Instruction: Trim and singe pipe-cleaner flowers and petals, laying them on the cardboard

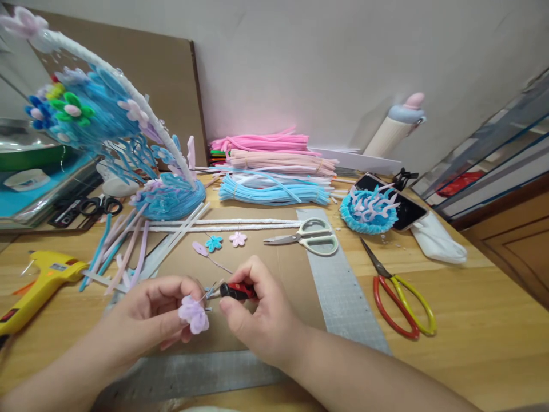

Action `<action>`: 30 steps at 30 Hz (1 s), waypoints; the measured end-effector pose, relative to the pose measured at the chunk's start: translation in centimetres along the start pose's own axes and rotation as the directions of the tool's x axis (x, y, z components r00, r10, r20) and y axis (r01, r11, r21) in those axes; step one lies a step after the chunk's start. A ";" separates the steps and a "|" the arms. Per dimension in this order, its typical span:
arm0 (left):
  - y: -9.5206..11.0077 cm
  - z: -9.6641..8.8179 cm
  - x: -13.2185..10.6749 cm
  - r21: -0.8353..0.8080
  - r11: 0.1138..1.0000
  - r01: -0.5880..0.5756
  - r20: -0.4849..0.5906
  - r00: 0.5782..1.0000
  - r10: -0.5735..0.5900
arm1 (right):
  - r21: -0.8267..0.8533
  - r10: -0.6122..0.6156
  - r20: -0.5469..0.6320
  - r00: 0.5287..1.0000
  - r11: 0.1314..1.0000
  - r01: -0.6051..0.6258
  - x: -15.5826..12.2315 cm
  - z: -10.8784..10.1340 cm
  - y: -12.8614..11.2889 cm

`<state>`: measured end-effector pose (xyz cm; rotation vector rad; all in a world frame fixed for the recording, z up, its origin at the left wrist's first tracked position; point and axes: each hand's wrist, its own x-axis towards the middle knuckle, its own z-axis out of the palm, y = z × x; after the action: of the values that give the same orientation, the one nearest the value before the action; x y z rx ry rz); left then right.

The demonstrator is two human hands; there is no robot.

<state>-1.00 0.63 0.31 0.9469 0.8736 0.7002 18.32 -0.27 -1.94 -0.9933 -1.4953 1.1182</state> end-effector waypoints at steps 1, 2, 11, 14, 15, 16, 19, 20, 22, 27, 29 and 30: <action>0.0 0.0 0.0 0.004 1.000 0.003 -0.001 1.000 -0.003 | 0.001 0.002 0.003 1.000 1.000 -0.002 0.0 0.0 0.0; 0.1 0.0 0.0 0.008 1.000 0.006 -0.001 1.000 -0.006 | 0.003 0.005 0.007 1.000 1.000 -0.005 -0.1 0.0 -0.1; -0.1 0.3 -0.2 0.011 1.000 0.006 -0.014 1.000 -0.005 | -0.008 0.009 0.026 1.000 1.000 -0.008 -0.2 0.1 -0.2; 0.0 0.5 -0.2 0.014 1.000 0.011 -0.010 1.000 -0.011 | -0.010 -0.006 0.050 0.999 1.000 0.006 -0.3 0.1 -0.2; 0.1 0.5 -0.2 0.013 1.000 0.019 -0.008 1.000 -0.019 | -0.009 -0.008 0.061 0.998 1.000 0.009 -0.3 0.2 -0.2; 0.1 0.5 -0.1 0.012 1.000 0.027 -0.005 1.000 -0.027 | -0.008 -0.008 0.072 0.997 1.000 0.009 -0.3 0.2 -0.2; 0.2 0.5 -0.2 0.003 0.999 0.033 -0.001 0.999 -0.033 | -0.008 -0.007 0.096 0.995 1.000 0.008 -0.4 0.2 -0.2; 0.1 0.5 -0.2 0.000 1.000 0.028 0.002 1.000 -0.028 | -0.007 -0.008 0.098 0.995 1.000 0.009 -0.4 0.2 -0.3; 0.1 0.5 -0.2 -0.008 1.000 0.022 0.005 1.000 -0.022 | -0.005 -0.006 0.098 0.995 1.000 0.006 -0.4 0.2 -0.3; 0.2 0.5 -0.1 0.027 0.999 0.036 -0.005 0.999 -0.035 | 0.031 0.017 0.096 0.995 0.999 -0.020 -0.4 0.3 -0.3; 0.3 0.3 -0.1 0.051 0.999 0.021 -0.013 1.000 -0.020 | 0.052 0.040 0.065 0.997 0.998 -0.043 -0.3 0.2 -0.1; 0.4 0.1 -0.1 0.074 0.997 0.009 -0.020 1.000 -0.007 | 0.062 0.055 0.043 0.998 0.996 -0.057 -0.3 0.2 0.0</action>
<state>-1.01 0.69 0.74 1.0036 0.9252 0.6749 18.19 -0.55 -2.04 -0.9789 -1.4640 1.2255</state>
